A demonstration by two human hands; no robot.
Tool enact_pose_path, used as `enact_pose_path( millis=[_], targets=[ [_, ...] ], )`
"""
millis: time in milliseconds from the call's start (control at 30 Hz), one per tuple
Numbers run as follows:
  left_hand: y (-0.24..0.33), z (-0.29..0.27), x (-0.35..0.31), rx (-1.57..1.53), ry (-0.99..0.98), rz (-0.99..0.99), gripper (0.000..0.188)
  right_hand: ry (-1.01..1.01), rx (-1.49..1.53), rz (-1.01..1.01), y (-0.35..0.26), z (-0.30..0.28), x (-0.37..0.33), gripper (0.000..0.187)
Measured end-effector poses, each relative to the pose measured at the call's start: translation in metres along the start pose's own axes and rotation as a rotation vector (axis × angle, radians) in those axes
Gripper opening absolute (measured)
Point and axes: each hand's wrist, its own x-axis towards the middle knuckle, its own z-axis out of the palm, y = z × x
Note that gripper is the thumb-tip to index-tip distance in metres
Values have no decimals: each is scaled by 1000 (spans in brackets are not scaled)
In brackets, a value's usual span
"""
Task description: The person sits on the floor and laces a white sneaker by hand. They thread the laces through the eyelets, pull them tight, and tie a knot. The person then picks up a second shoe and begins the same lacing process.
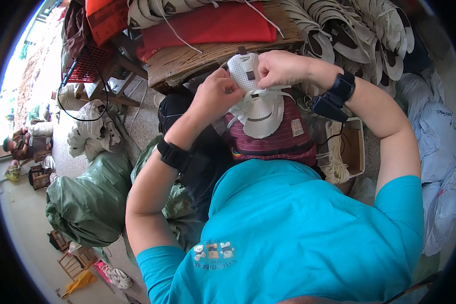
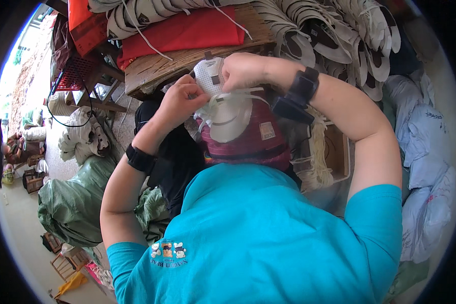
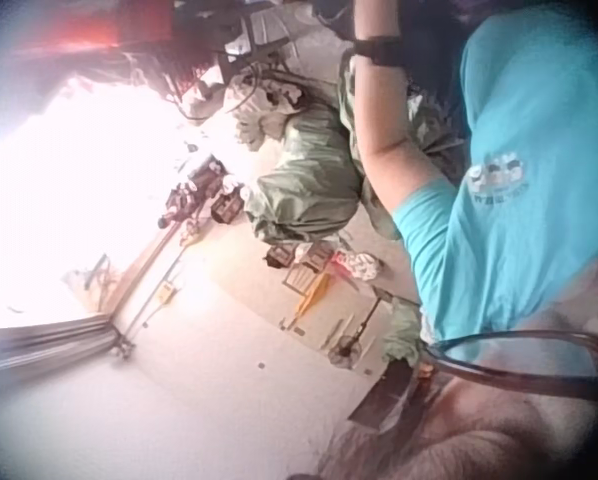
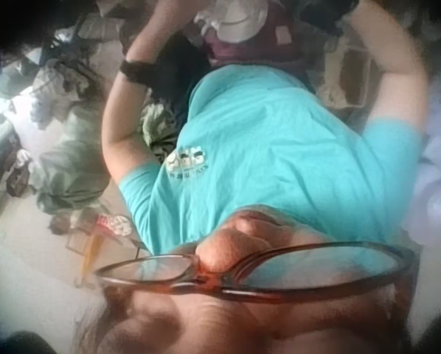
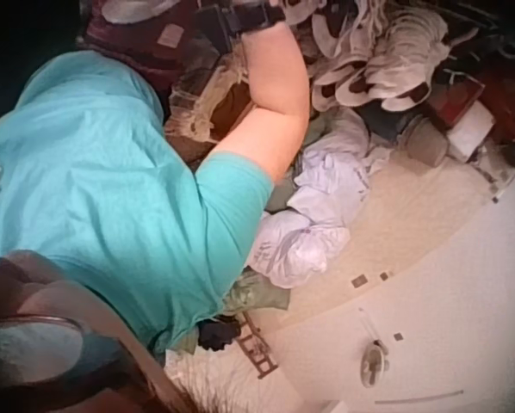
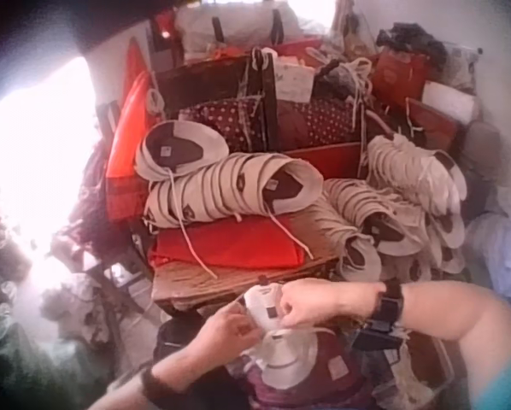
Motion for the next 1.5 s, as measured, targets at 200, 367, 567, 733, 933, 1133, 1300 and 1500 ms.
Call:
enact_pose_path(
  millis=[200,367,567,733,933,1133,1300,1500],
  targets=[
    [5,30,-5,-571,378,-261,23,276,795,160,-7,17,-16,21],
    [40,4,-1,-543,546,-46,20,347,953,-55,-25,9,-29,18],
    [99,-60,0,-505,630,294,15,243,921,-552,-87,-50,-66,15],
    [52,-45,11,-813,-10,-44,19,51,1044,-514,-86,-43,-59,24],
    [25,-6,9,-944,-68,-108,22,384,1188,-451,-80,-32,-52,24],
    [-21,-36,-11,-1393,407,-219,17,612,1558,-185,54,-51,-37,28],
    [-125,-141,-49,-1487,879,-334,9,1127,1605,-104,227,-114,-123,27],
    [-190,-197,-114,-1442,1150,-475,15,1527,1559,52,219,-130,-130,25]
  ],
)
